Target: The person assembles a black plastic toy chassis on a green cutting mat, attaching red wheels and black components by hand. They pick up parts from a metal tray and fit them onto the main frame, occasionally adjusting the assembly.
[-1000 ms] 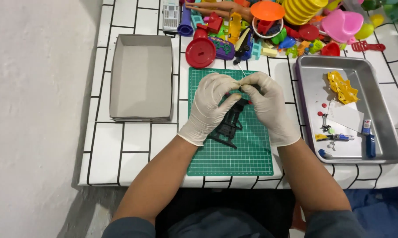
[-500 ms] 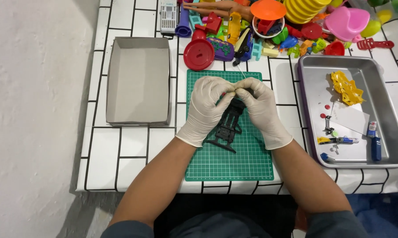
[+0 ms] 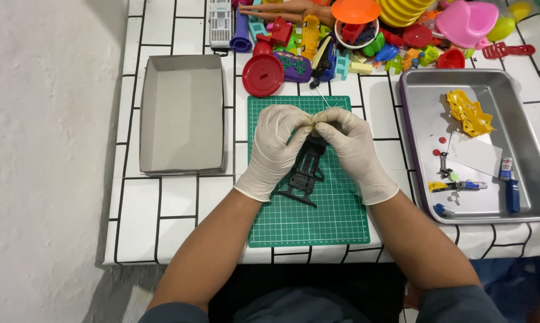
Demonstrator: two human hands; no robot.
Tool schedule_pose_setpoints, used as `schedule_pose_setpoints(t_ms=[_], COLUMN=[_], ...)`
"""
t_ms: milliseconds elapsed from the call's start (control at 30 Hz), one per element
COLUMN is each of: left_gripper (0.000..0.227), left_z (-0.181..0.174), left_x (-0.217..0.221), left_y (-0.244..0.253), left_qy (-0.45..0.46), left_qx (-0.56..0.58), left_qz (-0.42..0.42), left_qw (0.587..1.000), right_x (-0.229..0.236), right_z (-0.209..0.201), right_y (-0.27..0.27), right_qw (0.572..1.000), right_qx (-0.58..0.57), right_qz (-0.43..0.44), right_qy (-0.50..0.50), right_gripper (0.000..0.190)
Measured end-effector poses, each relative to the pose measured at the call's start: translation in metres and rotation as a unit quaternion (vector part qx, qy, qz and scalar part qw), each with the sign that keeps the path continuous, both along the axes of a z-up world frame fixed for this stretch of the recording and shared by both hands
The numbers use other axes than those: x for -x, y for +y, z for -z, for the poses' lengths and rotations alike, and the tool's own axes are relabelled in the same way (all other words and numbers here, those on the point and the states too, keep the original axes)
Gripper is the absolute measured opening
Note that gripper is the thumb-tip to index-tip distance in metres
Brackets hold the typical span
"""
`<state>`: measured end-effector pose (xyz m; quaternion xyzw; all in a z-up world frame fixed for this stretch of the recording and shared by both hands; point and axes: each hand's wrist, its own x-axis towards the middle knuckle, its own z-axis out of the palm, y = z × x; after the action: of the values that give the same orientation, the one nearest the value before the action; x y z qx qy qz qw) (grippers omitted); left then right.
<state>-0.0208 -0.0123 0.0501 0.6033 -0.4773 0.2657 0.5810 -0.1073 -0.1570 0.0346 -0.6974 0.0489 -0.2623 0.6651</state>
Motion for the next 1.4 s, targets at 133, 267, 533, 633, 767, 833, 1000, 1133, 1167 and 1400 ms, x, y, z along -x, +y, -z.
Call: schedule_pose_setpoints(t_ms=[133, 267, 533, 633, 767, 833, 1000, 1133, 1167, 1400], left_gripper=[0.003, 0.003, 0.004, 0.004, 0.005, 0.006, 0.012, 0.01, 0.03, 0.04], left_z=[0.002, 0.003, 0.009, 0.007, 0.01, 0.006, -0.021, -0.005, -0.004, 0.025], left_x=[0.001, 0.001, 0.0, 0.0, -0.002, -0.001, 0.008, 0.006, 0.007, 0.028], left_y=[-0.001, -0.002, -0.005, -0.004, -0.004, 0.0, 0.023, 0.024, 0.023, 0.007], left_qy=[0.006, 0.003, -0.001, -0.003, -0.013, -0.013, 0.102, 0.149, 0.164, 0.085], left_qx=[0.003, 0.003, 0.004, 0.006, 0.008, 0.006, -0.069, -0.219, -0.342, -0.393], left_qz=[0.01, 0.01, 0.001, 0.0, -0.007, -0.01, -0.068, -0.11, -0.123, -0.237], left_qw=[1.0, 1.0, 1.0, 1.0, 1.0, 1.0, 0.99, 0.958, 0.917, 0.884], right_x=[0.002, 0.002, 0.001, 0.001, 0.001, 0.0, -0.003, -0.006, -0.007, -0.016], right_z=[0.001, 0.0, 0.0, 0.004, 0.005, 0.006, -0.003, -0.013, -0.019, -0.035], right_y=[-0.003, -0.004, -0.002, -0.003, -0.004, -0.006, -0.015, -0.023, -0.023, -0.021], right_qw=[1.0, 1.0, 0.998, 0.997, 0.997, 0.997, 0.999, 0.998, 0.996, 0.981], right_qx=[-0.009, -0.014, -0.042, -0.059, -0.067, -0.068, -0.002, 0.057, 0.072, 0.163], right_qz=[-0.007, -0.012, -0.011, -0.012, -0.013, -0.012, 0.012, 0.014, 0.018, 0.033], right_qy=[0.014, 0.023, 0.042, 0.038, 0.036, 0.036, 0.034, 0.032, 0.043, 0.097], right_gripper=[0.01, 0.01, 0.01, 0.009, 0.011, 0.012, 0.007, 0.007, 0.006, 0.01])
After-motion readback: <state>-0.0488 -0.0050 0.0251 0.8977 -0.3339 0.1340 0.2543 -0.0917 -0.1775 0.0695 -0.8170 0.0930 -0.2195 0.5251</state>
